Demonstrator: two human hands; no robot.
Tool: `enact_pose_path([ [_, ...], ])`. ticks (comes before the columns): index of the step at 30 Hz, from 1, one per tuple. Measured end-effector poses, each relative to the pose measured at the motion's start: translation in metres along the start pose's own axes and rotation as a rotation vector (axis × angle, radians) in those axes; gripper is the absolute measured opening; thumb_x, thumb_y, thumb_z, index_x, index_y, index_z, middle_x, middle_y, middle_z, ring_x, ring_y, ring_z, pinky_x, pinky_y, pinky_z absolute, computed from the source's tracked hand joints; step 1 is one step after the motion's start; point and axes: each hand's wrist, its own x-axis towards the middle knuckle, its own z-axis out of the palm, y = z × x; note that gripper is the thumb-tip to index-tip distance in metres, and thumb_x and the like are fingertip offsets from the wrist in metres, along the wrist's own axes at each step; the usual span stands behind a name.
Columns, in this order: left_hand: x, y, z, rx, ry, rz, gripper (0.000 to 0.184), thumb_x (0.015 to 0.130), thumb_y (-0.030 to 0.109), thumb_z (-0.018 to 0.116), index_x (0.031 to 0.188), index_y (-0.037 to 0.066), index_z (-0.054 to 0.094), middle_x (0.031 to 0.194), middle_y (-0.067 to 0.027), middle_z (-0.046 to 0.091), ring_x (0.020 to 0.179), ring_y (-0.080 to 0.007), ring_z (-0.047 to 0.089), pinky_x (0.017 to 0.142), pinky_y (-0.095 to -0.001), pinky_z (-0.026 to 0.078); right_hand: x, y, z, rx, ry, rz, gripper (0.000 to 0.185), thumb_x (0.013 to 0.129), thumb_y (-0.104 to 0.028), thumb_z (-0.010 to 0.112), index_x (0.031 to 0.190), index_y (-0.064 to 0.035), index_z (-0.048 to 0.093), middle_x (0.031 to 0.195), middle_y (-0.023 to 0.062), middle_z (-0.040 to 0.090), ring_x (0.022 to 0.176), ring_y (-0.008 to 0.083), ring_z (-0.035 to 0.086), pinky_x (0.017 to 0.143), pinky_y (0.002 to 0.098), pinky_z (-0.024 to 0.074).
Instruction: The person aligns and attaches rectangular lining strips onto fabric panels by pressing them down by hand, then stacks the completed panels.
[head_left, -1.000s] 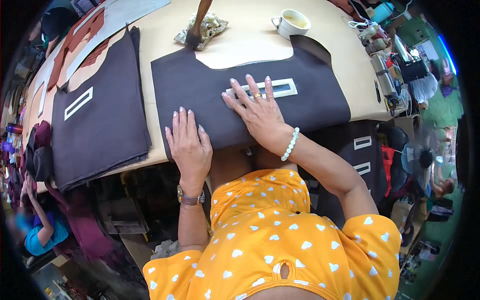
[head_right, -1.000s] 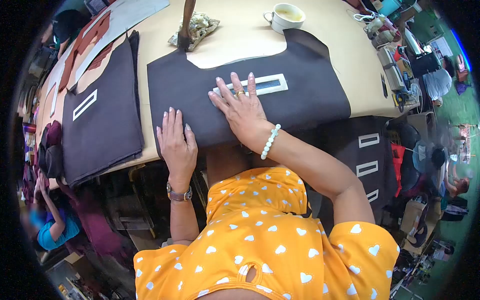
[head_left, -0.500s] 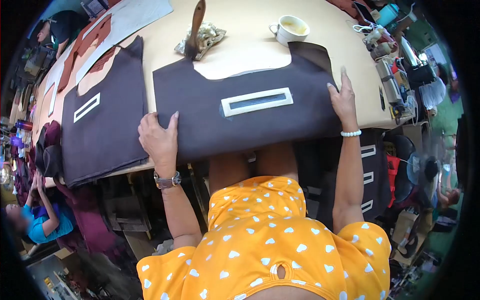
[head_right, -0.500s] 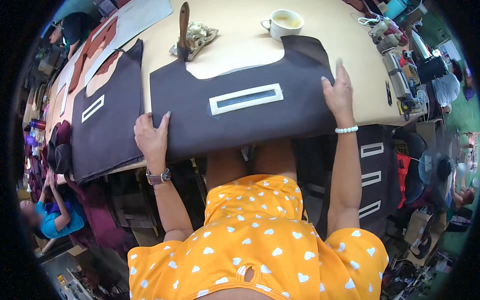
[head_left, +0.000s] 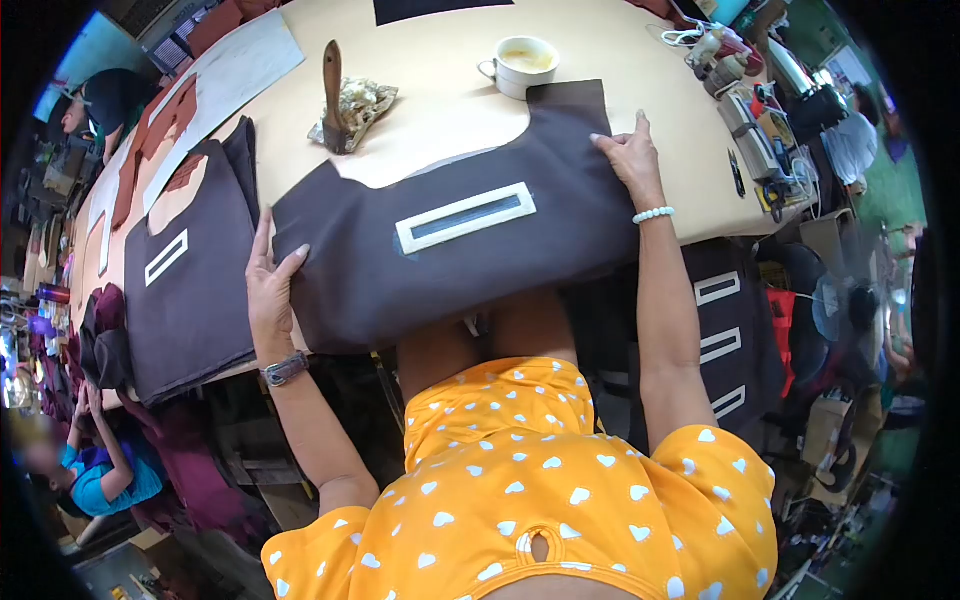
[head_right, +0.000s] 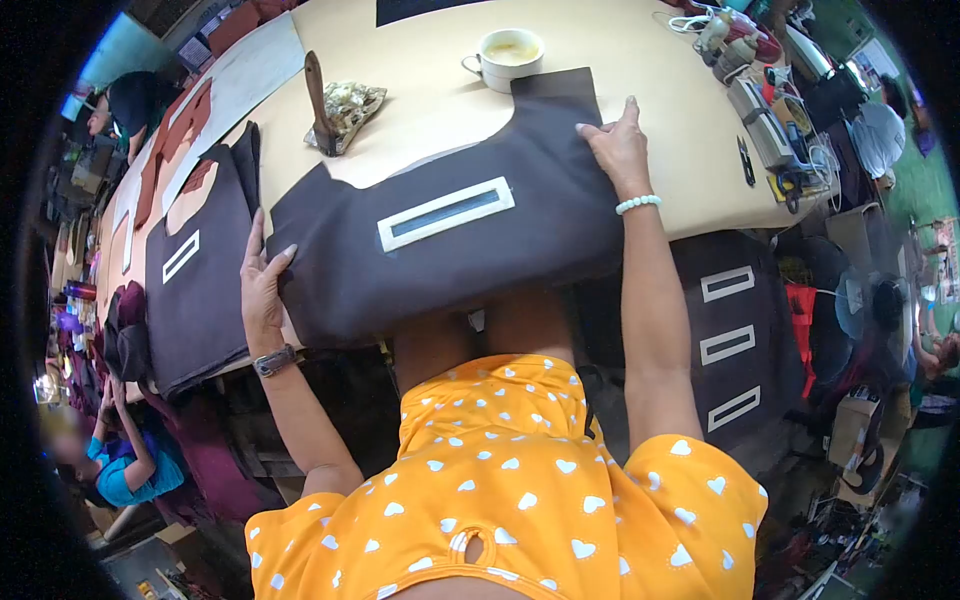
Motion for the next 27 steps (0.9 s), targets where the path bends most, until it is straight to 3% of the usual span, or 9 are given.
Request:
enact_pose_path([
  [3,-0.001,0.012,-0.008,0.038,-0.139,-0.115,0.052,0.076,-0.007,0.056,0.127,-0.003,0.048,0.122,-0.0153,0.055,0.108,-0.0139,0.053,0.089,-0.0216,0.044,-0.006,0.002,-0.007,0.025,0.041,0.055,0.091,0.067,-0.024,0.075,0.134,0.0101,0.024,0.089,0.0191,0.065,0.088,0.0315,0.063,0.083,0.0357,0.0488],
  [4,-0.006,0.02,-0.003,0.029,-0.144,-0.121,0.043,0.078,-0.005,0.054,0.121,-0.003,0.055,0.116,-0.0125,0.058,0.099,-0.0112,0.057,0.085,-0.0209,0.046,-0.01,0.003,-0.01,0.03,0.058,0.076,0.091,0.066,-0.024,0.075,0.134,0.0099,0.025,0.091,0.0201,0.065,0.089,0.0319,0.063,0.083,0.0356,0.0487],
  [8,-0.01,0.031,-0.004,0.004,-0.099,-0.129,0.042,0.079,-0.005,0.055,0.121,-0.003,0.054,0.111,-0.0093,0.061,0.089,-0.009,0.06,0.079,-0.0199,0.047,-0.012,0.021,-0.009,-0.138,0.15,0.015,0.084,0.067,-0.019,0.074,0.132,0.0097,0.029,0.093,0.0213,0.065,0.09,0.0322,0.063,0.083,0.0355,0.0483],
  [11,-0.016,0.039,0.001,0.043,-0.033,-0.021,0.041,0.081,-0.005,0.055,0.121,-0.003,0.054,0.112,-0.009,0.06,0.09,-0.0101,0.059,0.08,-0.0208,0.047,-0.019,0.01,-0.019,0.134,-0.117,-0.061,0.074,0.07,-0.013,0.07,0.131,0.0095,0.033,0.09,0.0201,0.067,0.085,0.029,0.065,0.08,0.0329,0.049],
  [16,-0.039,0.072,0.008,0.198,-0.038,0.136,0.047,0.079,-0.005,0.05,0.126,-0.004,0.049,0.119,-0.0132,0.056,0.102,-0.0167,0.056,0.091,-0.0259,0.042,-0.038,0.005,-0.043,0.436,0.026,-0.199,0.07,0.074,-0.002,0.065,0.134,0.0089,0.029,0.08,0.0125,0.067,0.073,0.0139,0.062,0.071,0.0245,0.0492],
  [20,-0.056,0.075,0.026,0.014,-0.214,0.048,0.053,0.076,-0.006,0.048,0.129,-0.005,0.046,0.117,-0.018,0.055,0.103,-0.0197,0.057,0.091,-0.0269,0.043,-0.075,0.041,-0.093,0.792,-0.103,-0.061,0.073,0.075,0.005,0.063,0.137,0.0069,0.024,0.096,0.0124,0.064,0.084,0.0149,0.061,0.076,0.0245,0.0483],
  [24,-0.072,0.06,0.08,0.128,-0.423,0.099,0.059,0.071,-0.006,0.052,0.129,-0.004,0.046,0.123,-0.0099,0.053,0.106,-0.0139,0.054,0.083,-0.0217,0.044,-0.144,0.105,-0.164,0.722,0.048,0.128,0.081,0.071,0.003,0.067,0.138,0.0059,0.023,0.105,0.0141,0.061,0.096,0.0165,0.055,0.082,0.0246,0.0455],
  [25,-0.077,0.056,0.095,0.092,-0.555,0.021,0.059,0.071,-0.005,0.052,0.13,-0.003,0.046,0.127,-0.0112,0.051,0.11,-0.0132,0.051,0.081,-0.0194,0.044,-0.16,0.141,-0.183,0.533,0.082,0.147,0.082,0.07,0.002,0.068,0.139,0.0035,0.024,0.108,0.0138,0.062,0.095,0.0153,0.055,0.082,0.0248,0.0452],
  [27,-0.095,0.044,0.137,0.037,-0.81,-0.064,0.059,0.072,-0.003,0.054,0.131,-0.003,0.044,0.128,-0.0119,0.051,0.113,-0.0157,0.05,0.094,-0.025,0.039,-0.212,0.176,-0.231,0.538,0.151,0.347,0.084,0.068,0.001,0.068,0.141,-0.0017,0.025,0.109,0.0137,0.062,0.095,0.0141,0.056,0.083,0.0238,0.0442],
])
